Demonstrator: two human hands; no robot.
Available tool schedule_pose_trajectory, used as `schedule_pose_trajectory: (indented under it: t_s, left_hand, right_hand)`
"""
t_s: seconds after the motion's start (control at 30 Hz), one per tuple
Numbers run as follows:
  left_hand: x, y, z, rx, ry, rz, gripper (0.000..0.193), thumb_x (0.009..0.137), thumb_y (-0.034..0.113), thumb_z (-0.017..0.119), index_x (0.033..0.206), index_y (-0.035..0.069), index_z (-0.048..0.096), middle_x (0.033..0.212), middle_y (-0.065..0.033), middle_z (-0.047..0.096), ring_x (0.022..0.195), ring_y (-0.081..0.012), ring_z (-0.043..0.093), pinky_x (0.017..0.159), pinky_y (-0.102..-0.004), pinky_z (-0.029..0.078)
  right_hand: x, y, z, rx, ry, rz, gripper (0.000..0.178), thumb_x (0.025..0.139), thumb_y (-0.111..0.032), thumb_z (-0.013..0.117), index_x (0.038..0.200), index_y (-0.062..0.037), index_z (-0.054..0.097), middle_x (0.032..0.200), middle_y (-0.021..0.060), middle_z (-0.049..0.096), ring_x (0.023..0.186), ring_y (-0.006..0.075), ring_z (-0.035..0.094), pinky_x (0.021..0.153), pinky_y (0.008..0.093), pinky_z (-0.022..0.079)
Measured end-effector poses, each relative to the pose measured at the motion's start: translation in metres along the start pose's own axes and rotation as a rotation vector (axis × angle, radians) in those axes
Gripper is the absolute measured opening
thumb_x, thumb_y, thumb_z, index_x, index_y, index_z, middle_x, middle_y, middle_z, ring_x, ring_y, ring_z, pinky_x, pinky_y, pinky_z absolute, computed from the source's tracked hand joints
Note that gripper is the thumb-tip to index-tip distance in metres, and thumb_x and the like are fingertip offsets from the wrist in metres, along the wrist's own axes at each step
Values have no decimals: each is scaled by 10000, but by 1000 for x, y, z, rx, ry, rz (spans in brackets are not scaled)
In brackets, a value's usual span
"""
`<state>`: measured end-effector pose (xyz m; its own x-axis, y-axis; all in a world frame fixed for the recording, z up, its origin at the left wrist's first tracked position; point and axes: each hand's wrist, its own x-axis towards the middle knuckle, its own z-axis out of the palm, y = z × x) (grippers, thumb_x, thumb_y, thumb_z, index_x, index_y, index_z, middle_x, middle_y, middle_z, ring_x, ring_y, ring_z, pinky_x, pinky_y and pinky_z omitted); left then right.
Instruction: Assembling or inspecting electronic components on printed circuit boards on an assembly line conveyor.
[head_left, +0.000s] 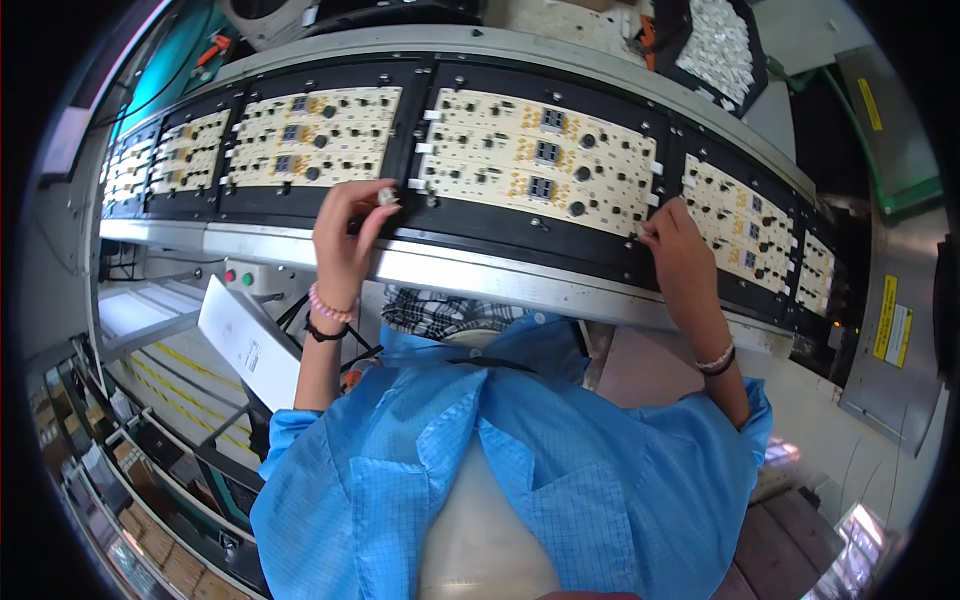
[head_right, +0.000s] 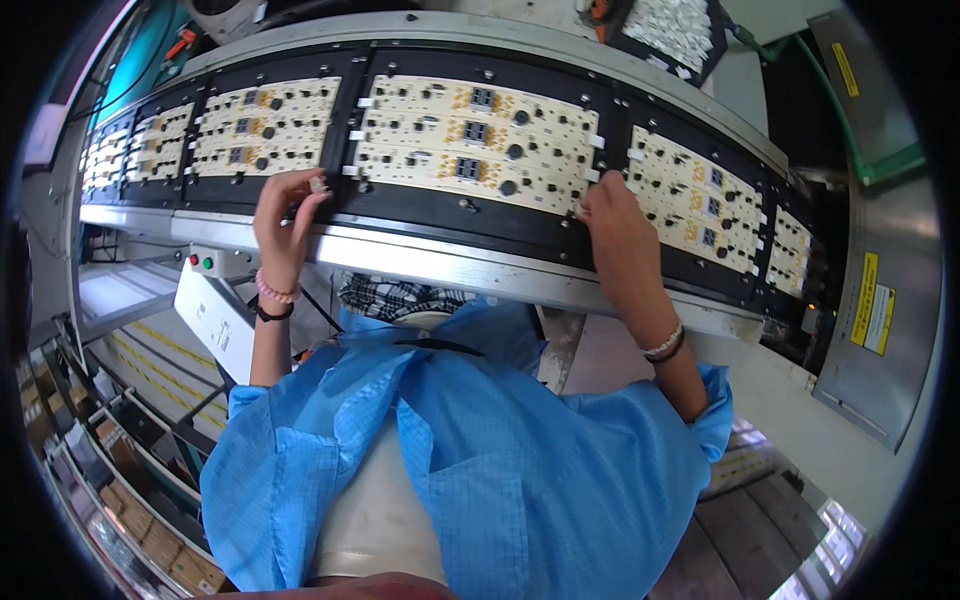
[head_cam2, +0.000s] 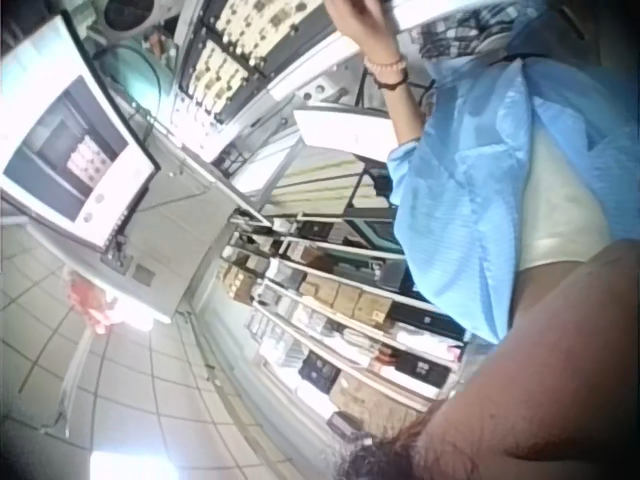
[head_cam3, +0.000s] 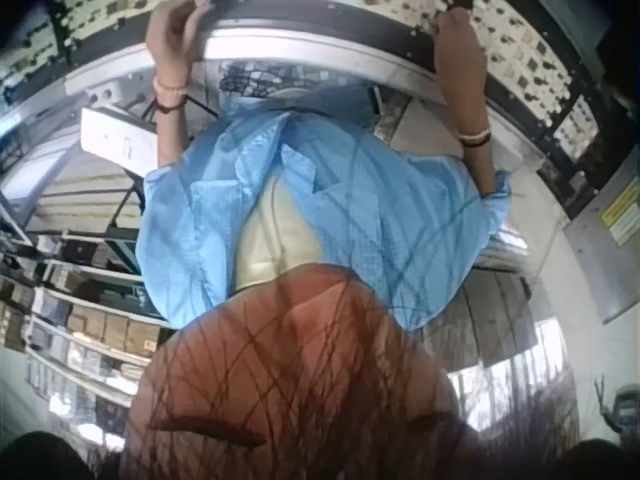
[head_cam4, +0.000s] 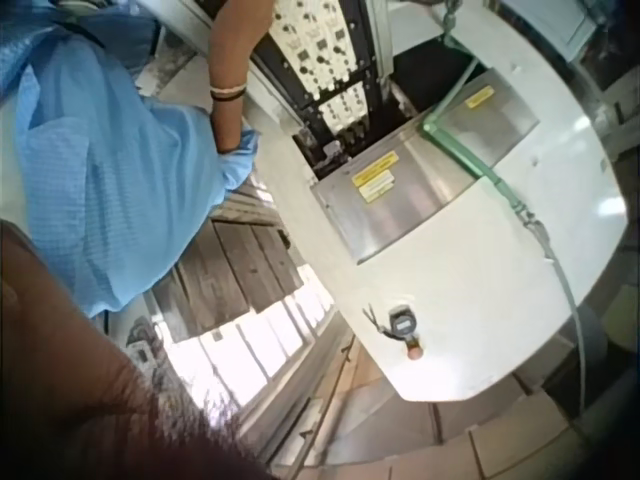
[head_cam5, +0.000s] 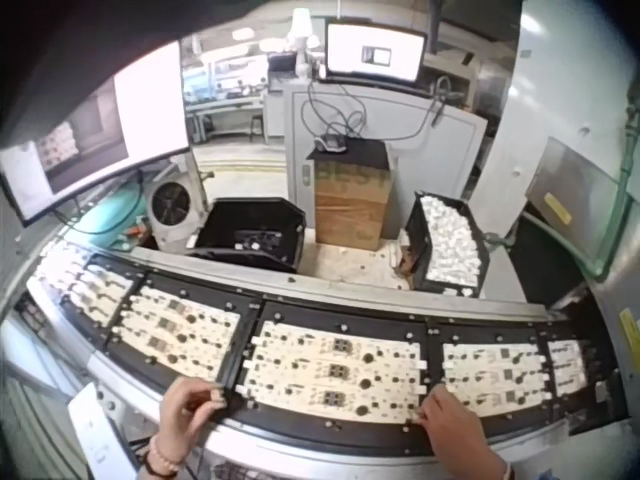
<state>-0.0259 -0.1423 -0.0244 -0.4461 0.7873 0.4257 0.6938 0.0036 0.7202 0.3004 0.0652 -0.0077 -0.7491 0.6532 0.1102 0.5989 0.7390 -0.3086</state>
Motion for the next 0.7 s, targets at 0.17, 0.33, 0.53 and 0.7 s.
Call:
schedule_pose_trajectory:
  t_s: [0.17, 0.33, 0.53, 0.7]
  left_hand:
    - [13, 9, 11, -31, -136, 110, 333, 848, 39, 712, 1161, 5, 605, 1050, -109, 660, 886, -219, 653, 759, -309, 525]
    - [42, -3, 20, 253, -257, 238, 298, 907, 128, 637, 1157, 31, 506, 1308, -116, 583, 1206, -283, 548, 993, -416, 425]
    - [60, -19, 21, 506, -317, 444, 199, 980, 133, 518, 1132, 16, 463, 1413, -141, 518, 1324, -292, 485, 1079, -421, 374]
    - [62, -27, 27, 548, -311, 488, 390, 987, 163, 508, 1326, -17, 435, 1333, -151, 572, 1291, -287, 511, 1067, -448, 380]
  right_hand:
    - [-4, -1, 2, -43, 11, 12, 137, 866, -72, 639, 950, -49, 533, 990, 95, 539, 886, 316, 605, 697, 379, 495]
    - [-7, 11, -20, 254, -55, 12, 92, 948, -67, 586, 1032, -38, 612, 954, 99, 592, 816, 249, 625, 733, 305, 494]
    - [17, 35, -11, 177, 166, -146, 416, 937, 25, 497, 1316, -126, 577, 1278, 105, 575, 1009, 302, 641, 839, 319, 521]
    - [26, 35, -7, -40, 23, -64, 495, 891, 66, 462, 1335, -133, 553, 1334, 30, 565, 981, 316, 655, 793, 347, 546]
